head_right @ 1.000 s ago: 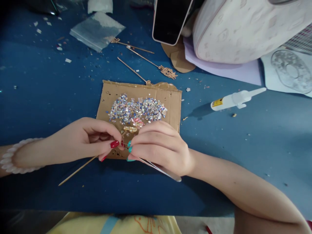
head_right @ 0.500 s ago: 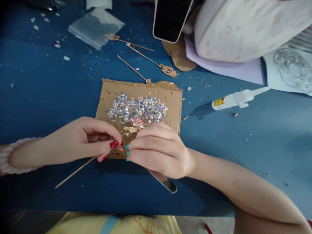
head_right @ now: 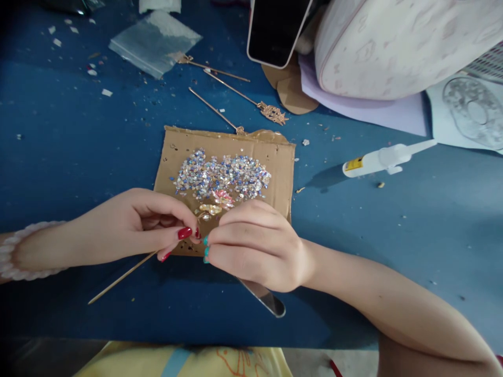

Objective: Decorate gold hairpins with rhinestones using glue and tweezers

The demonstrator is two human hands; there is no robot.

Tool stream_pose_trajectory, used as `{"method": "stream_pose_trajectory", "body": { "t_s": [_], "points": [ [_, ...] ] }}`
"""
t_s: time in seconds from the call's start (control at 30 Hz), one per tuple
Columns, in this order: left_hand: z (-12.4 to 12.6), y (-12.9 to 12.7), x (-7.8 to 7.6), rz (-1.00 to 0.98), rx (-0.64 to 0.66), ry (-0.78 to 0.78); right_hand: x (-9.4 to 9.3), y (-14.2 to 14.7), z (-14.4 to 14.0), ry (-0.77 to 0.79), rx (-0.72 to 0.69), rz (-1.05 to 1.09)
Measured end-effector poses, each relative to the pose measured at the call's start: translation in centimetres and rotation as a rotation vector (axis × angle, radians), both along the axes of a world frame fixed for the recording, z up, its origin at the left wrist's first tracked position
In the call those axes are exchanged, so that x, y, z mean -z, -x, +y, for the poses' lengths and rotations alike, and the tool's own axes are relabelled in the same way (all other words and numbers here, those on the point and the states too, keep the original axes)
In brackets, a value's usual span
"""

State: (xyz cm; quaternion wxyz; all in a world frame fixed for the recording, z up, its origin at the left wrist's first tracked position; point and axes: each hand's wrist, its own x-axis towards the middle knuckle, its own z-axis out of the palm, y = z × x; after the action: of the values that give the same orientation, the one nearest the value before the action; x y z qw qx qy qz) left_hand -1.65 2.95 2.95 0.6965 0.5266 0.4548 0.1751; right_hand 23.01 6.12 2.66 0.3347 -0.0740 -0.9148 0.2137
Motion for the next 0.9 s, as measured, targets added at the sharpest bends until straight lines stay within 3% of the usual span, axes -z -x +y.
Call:
{"method": "stream_pose_trajectory", "body": {
  "t_s": [0.9],
  "points": [
    [-0.15, -0.22, -0.75, 0.039, -0.015, 0.052, 0.08, 0.10, -0.15, 0.006, 0.032, -0.016]
  ]
}}
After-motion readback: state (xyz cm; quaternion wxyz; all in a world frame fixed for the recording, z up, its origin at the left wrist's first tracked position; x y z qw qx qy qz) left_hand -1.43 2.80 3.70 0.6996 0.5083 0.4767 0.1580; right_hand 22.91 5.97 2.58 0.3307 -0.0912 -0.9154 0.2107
